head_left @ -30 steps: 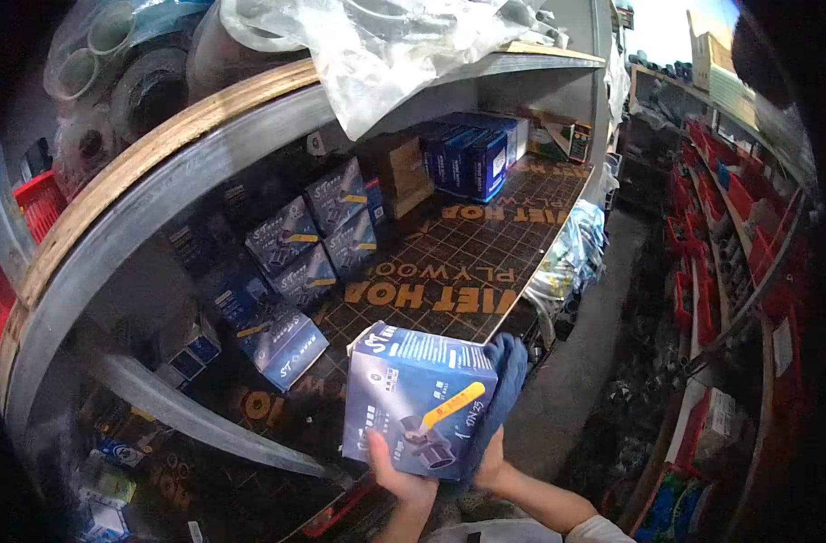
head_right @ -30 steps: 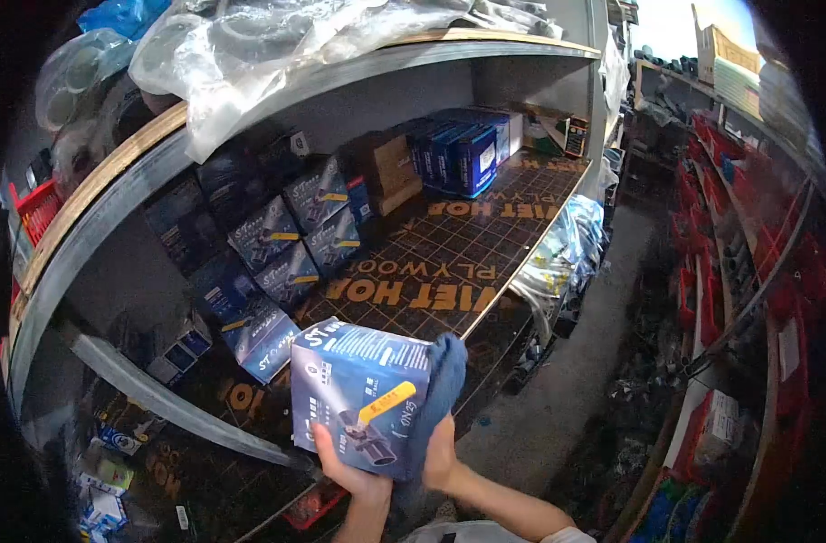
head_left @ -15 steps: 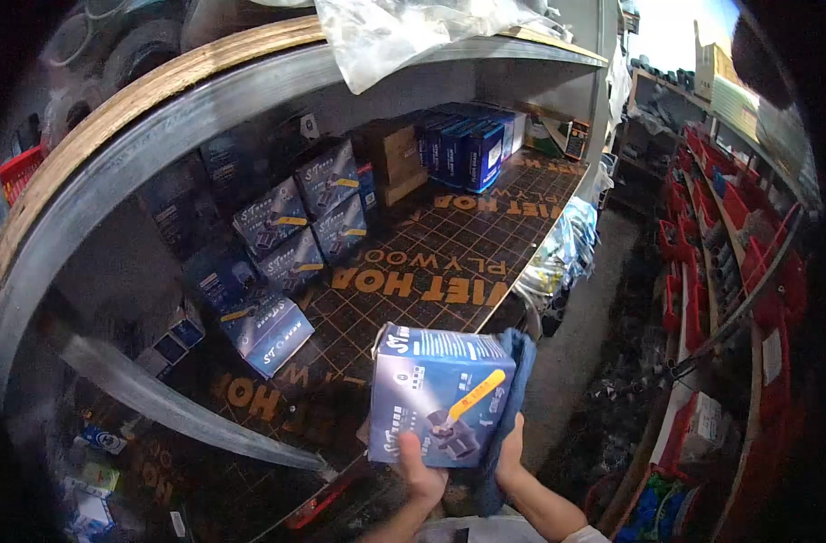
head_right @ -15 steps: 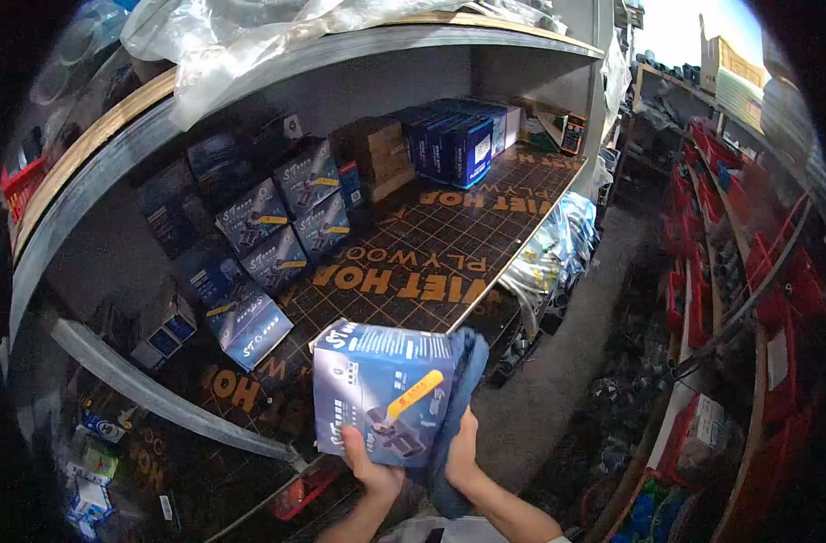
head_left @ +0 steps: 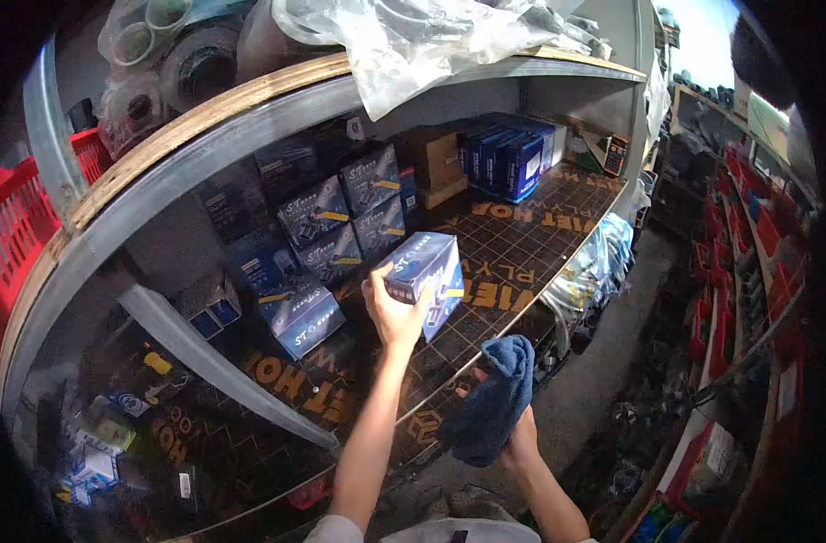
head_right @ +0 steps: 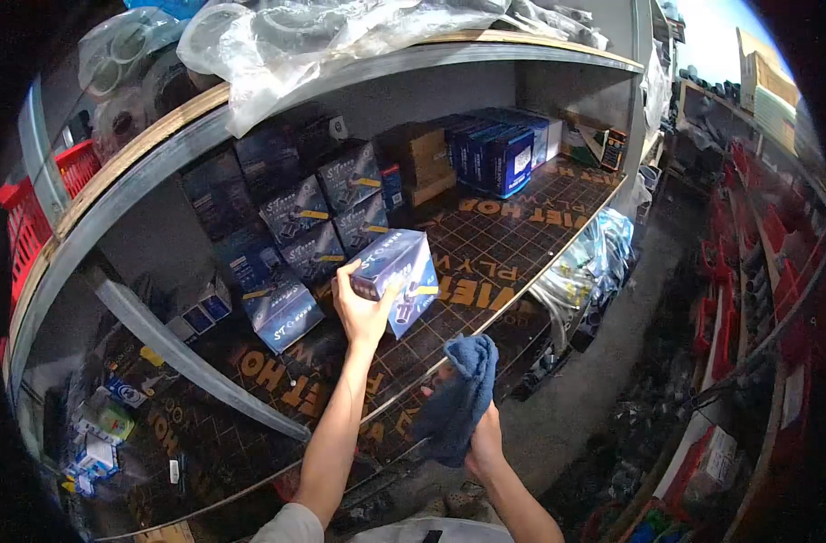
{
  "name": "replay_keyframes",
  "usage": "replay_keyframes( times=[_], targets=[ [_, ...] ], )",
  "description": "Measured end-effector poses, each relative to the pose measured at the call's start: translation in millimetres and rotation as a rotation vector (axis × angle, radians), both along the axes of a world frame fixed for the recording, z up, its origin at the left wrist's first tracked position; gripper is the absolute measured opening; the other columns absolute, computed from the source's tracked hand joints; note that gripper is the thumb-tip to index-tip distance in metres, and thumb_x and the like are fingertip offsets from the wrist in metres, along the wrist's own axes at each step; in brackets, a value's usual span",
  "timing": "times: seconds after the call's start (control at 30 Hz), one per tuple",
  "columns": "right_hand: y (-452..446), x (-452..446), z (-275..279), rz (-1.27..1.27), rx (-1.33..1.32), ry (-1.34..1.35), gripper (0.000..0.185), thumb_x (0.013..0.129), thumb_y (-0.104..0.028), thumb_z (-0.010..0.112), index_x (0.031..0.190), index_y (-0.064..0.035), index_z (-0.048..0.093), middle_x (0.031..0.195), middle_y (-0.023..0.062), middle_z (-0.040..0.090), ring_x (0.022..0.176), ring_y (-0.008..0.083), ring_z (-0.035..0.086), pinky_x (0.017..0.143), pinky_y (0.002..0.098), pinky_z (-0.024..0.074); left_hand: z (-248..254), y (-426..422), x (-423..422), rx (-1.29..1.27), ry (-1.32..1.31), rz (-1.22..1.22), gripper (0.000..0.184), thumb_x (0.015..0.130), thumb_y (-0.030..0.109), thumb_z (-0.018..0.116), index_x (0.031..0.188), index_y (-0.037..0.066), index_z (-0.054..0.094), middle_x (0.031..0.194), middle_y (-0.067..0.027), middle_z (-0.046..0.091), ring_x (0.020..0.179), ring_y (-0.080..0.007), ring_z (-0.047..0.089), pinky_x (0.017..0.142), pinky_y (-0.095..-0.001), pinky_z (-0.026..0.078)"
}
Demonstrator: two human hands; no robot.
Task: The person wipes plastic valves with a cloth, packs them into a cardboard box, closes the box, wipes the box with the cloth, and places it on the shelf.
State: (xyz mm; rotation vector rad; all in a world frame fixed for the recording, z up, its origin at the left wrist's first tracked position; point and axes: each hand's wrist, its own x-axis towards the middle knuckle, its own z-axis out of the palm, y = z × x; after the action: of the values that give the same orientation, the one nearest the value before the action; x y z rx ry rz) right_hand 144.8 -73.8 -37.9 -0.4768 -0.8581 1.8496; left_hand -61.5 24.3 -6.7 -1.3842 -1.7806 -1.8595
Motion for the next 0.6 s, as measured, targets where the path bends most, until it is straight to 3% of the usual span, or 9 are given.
replay_keyframes(
  times=[0.1, 0.17, 0.3, 0.33, 0.43, 0.47, 0.6],
  targets=[
    [2.1, 4.2, -9.7, 0.043, -0.091, 0.073, 0.054, 0.092, -0.038, 0.046, 0.136, -0.0097, 0.031, 0.132, 0.0105, 0.045, 0.112, 0.0363, 0.051, 0.087, 0.0465, 0.0484, -17.9, 13.4, -29.0, -0.005, 0.091, -0.026, 0.063, 0.057, 0.023, 0.084, 0.106, 0.002, 0.05, 0.101, -0.0186, 0.055, 0.096, -0.0326, 0.054, 0.086, -0.0397, 0.042],
    [2.6, 5.1, -14.1, 0.082, -0.223, 0.226, 0.049, 0.094, -0.027, 0.047, 0.136, -0.0093, 0.032, 0.131, 0.0095, 0.045, 0.112, 0.0333, 0.052, 0.084, 0.0422, 0.0517, -21.8, 19.4, -48.3, -0.017, 0.132, -0.07, 0.065, 0.056, 0.024, 0.084, 0.107, 0.002, 0.05, 0.103, -0.0186, 0.055, 0.097, -0.0321, 0.054, 0.086, -0.0391, 0.042],
    [8.5, 7.1, -31.3, 0.127, -0.191, 0.22, 0.052, 0.093, -0.03, 0.048, 0.138, -0.0099, 0.029, 0.132, 0.0095, 0.044, 0.114, 0.0324, 0.049, 0.088, 0.043, 0.0495, -11.3, 19.8, -76.1, -0.189, 0.173, -0.106, 0.065, 0.059, 0.022, 0.082, 0.111, 0.001, 0.049, 0.107, -0.0191, 0.058, 0.101, -0.0304, 0.056, 0.088, -0.0374, 0.043],
    [9.4, 7.7, -32.4, 0.125, -0.233, 0.209, 0.052, 0.093, -0.029, 0.047, 0.138, -0.0101, 0.029, 0.133, 0.0094, 0.043, 0.117, 0.0313, 0.047, 0.09, 0.043, 0.048, -11.8, 22.3, -85.4, -0.205, 0.2, -0.128, 0.067, 0.06, 0.024, 0.082, 0.113, 0.002, 0.048, 0.108, -0.0195, 0.057, 0.102, -0.0343, 0.054, 0.089, -0.0407, 0.042],
    [12.1, 10.1, -32.4, 0.126, -0.278, 0.216, 0.048, 0.094, -0.03, 0.043, 0.137, -0.011, 0.031, 0.134, 0.0079, 0.043, 0.121, 0.03, 0.043, 0.096, 0.046, 0.042, -10.7, 28.7, -102.3, -0.35, 0.222, 0.028, 0.07, 0.06, 0.038, 0.079, 0.114, 0.007, 0.047, 0.11, -0.0259, 0.052, 0.104, -0.0429, 0.044, 0.093, -0.0486, 0.035],
    [13.7, 11.4, -32.5, 0.131, -0.278, 0.233, 0.045, 0.096, -0.03, 0.039, 0.136, -0.0117, 0.034, 0.134, 0.0066, 0.044, 0.123, 0.0298, 0.041, 0.1, 0.0489, 0.0374, -14.1, 32.9, -110.1, -0.376, 0.218, 0.059, 0.072, 0.06, 0.037, 0.079, 0.117, 0.007, 0.046, 0.111, -0.0265, 0.051, 0.104, -0.0438, 0.044, 0.093, -0.0489, 0.035],
    [21.9, 18.3, -45.5, 0.145, -0.307, 0.308, 0.042, 0.096, -0.031, 0.037, 0.135, -0.0125, 0.035, 0.133, 0.006, 0.044, 0.122, 0.0323, 0.041, 0.099, 0.0508, 0.0374, -19.9, 46.8, -119.1, -0.399, 0.368, 0.297, 0.071, 0.064, 0.029, 0.077, 0.123, 0.007, 0.044, 0.112, -0.0291, 0.049, 0.108, -0.0459, 0.042, 0.095, -0.0505, 0.033]
  ],
)
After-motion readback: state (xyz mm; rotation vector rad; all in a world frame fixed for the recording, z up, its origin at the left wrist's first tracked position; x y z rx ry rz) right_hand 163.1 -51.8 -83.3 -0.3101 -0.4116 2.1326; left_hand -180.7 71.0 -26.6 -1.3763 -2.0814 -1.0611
